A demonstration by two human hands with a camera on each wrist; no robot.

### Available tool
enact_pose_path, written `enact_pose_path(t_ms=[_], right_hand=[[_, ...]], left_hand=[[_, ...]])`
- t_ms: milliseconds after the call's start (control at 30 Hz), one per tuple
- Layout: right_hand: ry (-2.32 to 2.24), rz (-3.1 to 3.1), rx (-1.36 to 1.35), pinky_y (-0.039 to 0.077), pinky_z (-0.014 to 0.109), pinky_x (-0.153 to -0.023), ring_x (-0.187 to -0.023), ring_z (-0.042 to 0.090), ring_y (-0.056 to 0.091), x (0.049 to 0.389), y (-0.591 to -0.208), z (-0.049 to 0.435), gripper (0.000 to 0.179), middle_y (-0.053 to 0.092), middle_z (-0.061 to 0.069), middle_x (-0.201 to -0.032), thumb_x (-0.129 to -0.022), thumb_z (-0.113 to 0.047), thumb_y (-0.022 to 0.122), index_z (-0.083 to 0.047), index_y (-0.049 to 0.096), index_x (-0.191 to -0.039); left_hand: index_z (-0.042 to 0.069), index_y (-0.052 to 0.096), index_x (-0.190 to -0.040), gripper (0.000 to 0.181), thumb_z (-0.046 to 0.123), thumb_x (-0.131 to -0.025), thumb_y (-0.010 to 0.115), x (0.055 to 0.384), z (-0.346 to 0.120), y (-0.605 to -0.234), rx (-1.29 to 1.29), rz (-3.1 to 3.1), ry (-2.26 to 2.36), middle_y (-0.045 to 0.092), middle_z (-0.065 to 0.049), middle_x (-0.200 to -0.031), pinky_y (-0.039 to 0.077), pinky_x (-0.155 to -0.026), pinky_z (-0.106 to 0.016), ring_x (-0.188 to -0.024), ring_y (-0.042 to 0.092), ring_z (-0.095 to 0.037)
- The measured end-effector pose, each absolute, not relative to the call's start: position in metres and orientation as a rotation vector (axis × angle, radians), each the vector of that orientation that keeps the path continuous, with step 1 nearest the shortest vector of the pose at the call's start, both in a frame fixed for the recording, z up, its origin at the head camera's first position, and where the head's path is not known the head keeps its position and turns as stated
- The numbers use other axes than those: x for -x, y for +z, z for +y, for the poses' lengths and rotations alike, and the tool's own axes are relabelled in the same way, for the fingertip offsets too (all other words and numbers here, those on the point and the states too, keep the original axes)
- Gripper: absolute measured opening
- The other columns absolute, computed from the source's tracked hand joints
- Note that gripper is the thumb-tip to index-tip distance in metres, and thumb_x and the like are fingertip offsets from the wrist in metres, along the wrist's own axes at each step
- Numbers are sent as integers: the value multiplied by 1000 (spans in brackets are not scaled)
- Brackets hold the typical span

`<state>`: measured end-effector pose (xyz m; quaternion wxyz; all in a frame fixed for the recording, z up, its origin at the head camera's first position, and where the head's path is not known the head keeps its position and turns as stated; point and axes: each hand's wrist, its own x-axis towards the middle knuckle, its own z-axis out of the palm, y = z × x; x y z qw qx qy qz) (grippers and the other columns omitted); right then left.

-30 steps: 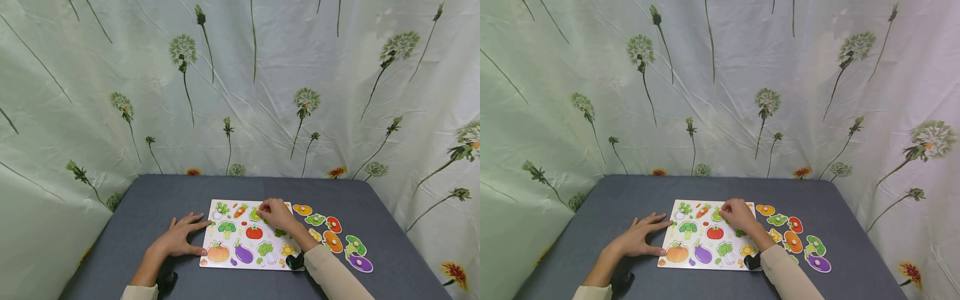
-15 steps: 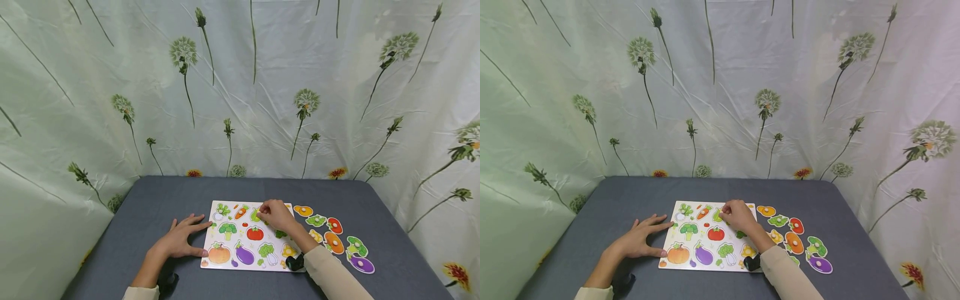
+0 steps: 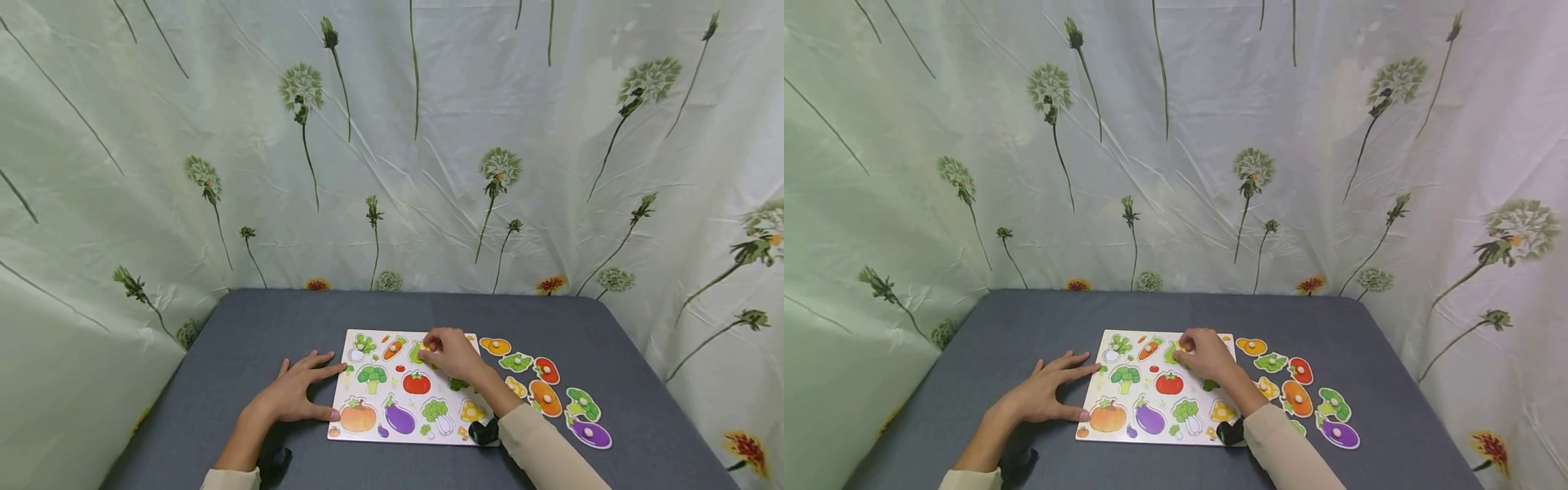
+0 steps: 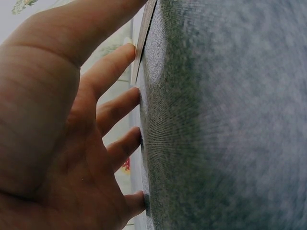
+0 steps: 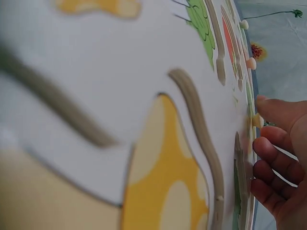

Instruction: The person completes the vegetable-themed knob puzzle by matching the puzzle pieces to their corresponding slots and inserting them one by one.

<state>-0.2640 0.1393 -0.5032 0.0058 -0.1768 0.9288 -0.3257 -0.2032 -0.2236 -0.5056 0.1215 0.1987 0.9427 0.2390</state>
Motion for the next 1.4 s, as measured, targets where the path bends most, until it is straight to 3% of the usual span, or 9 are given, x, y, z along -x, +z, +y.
enact_pose_path(t_ms=[633, 933, 1400], right_hand=[[-1000, 3027, 477, 49, 34, -77, -84, 15, 56, 251, -482, 185, 23, 67, -2, -90, -92, -27, 79, -9, 76, -107], [-981, 3091, 430, 59, 47, -87, -97, 27, 70, 248, -470, 223, 26, 72, 7, -103, -95, -28, 76, -7, 75, -110], [-883, 3158, 371, 57, 51, -84, -94, 27, 67, 245, -472, 268, 21, 71, 6, -99, -96, -22, 75, -7, 75, -110]], left_hand=[[35, 53, -151, 94, 70, -69, 84, 203, -222, -507, -575, 2767, 697, 38, -6, -166, 2, -113, -83, -157, 21, -45], [34, 53, -152, 94, 68, -70, 84, 202, -222, -503, -578, 2758, 687, 37, -7, -166, 2, -113, -84, -157, 21, -46], [34, 53, -152, 95, 72, -70, 82, 204, -223, -506, -568, 2759, 688, 37, -6, -167, 1, -113, -83, -157, 20, -44]])
